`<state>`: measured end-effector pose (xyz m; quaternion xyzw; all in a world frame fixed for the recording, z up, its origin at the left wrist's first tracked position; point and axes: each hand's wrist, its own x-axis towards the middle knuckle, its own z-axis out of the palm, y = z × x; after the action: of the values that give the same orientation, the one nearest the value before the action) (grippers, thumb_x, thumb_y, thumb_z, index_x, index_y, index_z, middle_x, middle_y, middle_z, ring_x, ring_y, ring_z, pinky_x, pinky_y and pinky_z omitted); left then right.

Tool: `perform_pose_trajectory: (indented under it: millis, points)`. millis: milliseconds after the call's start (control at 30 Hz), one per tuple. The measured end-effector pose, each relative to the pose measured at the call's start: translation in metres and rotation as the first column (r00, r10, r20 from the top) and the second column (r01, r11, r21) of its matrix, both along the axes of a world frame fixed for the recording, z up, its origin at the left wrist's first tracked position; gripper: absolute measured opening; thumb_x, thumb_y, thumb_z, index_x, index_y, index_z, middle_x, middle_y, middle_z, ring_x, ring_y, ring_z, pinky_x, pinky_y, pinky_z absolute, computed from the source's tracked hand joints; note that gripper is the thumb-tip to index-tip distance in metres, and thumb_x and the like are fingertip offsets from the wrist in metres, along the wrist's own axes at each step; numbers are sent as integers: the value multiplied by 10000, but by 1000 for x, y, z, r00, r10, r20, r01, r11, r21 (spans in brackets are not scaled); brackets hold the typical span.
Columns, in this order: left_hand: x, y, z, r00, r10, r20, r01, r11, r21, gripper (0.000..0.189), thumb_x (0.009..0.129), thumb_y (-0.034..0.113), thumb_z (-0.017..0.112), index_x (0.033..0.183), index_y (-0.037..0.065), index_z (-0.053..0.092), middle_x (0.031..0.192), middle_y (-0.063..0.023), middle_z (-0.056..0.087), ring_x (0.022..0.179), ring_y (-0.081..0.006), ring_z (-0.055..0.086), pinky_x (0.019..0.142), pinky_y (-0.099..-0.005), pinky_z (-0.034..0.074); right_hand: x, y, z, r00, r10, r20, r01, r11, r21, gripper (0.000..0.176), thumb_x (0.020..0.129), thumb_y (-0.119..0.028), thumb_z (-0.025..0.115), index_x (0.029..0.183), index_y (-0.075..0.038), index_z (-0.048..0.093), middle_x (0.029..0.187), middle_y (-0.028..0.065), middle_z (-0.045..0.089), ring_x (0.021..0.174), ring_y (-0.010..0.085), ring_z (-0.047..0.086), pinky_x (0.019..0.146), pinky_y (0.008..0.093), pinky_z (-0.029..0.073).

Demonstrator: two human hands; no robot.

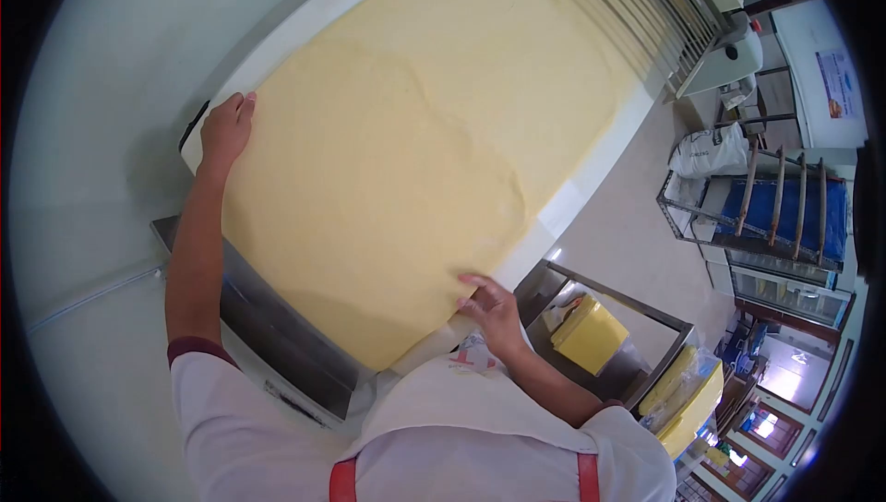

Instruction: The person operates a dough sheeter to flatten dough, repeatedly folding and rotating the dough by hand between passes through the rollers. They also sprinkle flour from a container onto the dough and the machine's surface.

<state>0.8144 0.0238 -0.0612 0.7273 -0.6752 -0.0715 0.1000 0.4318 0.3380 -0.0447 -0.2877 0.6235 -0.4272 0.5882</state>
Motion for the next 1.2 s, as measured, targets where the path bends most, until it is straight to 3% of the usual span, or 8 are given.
perform_pose_trajectory:
  millis: [167, 333, 433, 567, 733, 867, 1067, 1200]
  points:
    - [-33, -24, -13, 999, -25, -41, 19, 991, -132, 438, 967, 461, 414, 838, 78, 583, 777, -179, 635, 771, -411, 603, 666, -505, 457, -23, -34, 29, 910, 287, -300, -252, 956, 151, 293, 858, -75, 695, 1138, -25, 628, 660, -82, 477, 554, 25, 364, 500, 203, 328]
    - [-57, -20, 2, 999, -26, -24, 20, 977, -212, 321, 958, 348, 479, 872, 68, 613, 859, -148, 648, 814, -360, 617, 703, -459, 474, -48, -36, 20, 956, 270, 113, -288, 940, 184, 212, 857, -97, 695, 1052, -15, 672, 685, -48, 517, 574, 21, 426, 568, 201, 434]
    - [-55, -31, -11, 992, -88, -94, 47, 927, -373, 217, 939, 254, 525, 937, 69, 638, 945, -110, 650, 879, -313, 615, 752, -417, 479, -120, -69, 16, 846, 516, -135, -508, 856, 93, 231, 852, -23, 655, 1083, -5, 651, 784, 23, 637, 582, 58, 531, 625, 230, 525]
    - [-72, -32, -24, 976, 61, -211, -121, 951, -283, 242, 927, 225, 544, 1116, 88, 609, 1063, -121, 630, 980, -312, 592, 841, -433, 461, -250, -171, 11, 843, 1, -539, -64, 993, -99, 215, 867, -75, 628, 1056, 27, 642, 944, 102, 683, 798, 162, 631, 726, 309, 508]
    - [-139, -70, -30, 989, 73, 127, -29, 947, -321, 519, 915, 305, 560, 1305, -22, 455, 1308, -229, 505, 1232, -381, 465, 1021, -478, 360, -305, -288, -3, 341, -52, -938, -417, 886, -201, 460, 899, -57, 574, 1326, 36, 432, 1256, 211, 547, 1083, 281, 563, 903, 380, 460]
    - [-248, -175, -46, 990, -129, 50, 139, 909, -393, 543, 895, 359, 579, 1325, 50, 458, 1348, -185, 486, 1295, -346, 408, 1033, -520, 314, -297, -327, 10, 844, -62, -532, -68, 973, -222, 443, 889, -44, 586, 1303, 52, 458, 1107, 135, 595, 982, 174, 578, 838, 285, 464]
    - [-390, -288, 4, 865, -477, -153, 474, 879, -58, 527, 835, 363, 657, 1283, 120, 520, 1247, -106, 555, 1212, -301, 477, 998, -466, 364, -326, -351, 6, 864, 252, -435, -285, 958, -11, 249, 862, 14, 603, 1106, 60, 577, 1004, 81, 631, 904, 143, 582, 839, 269, 453]
    - [-392, -313, 34, 857, -491, -154, 510, 850, 129, 352, 800, 320, 705, 1082, 119, 638, 1143, -59, 598, 1143, -281, 507, 945, -430, 396, -322, -354, -2, 999, 43, -22, -43, 999, -24, 281, 864, 23, 586, 1138, 44, 529, 1042, 118, 643, 936, 172, 626, 835, 279, 487]
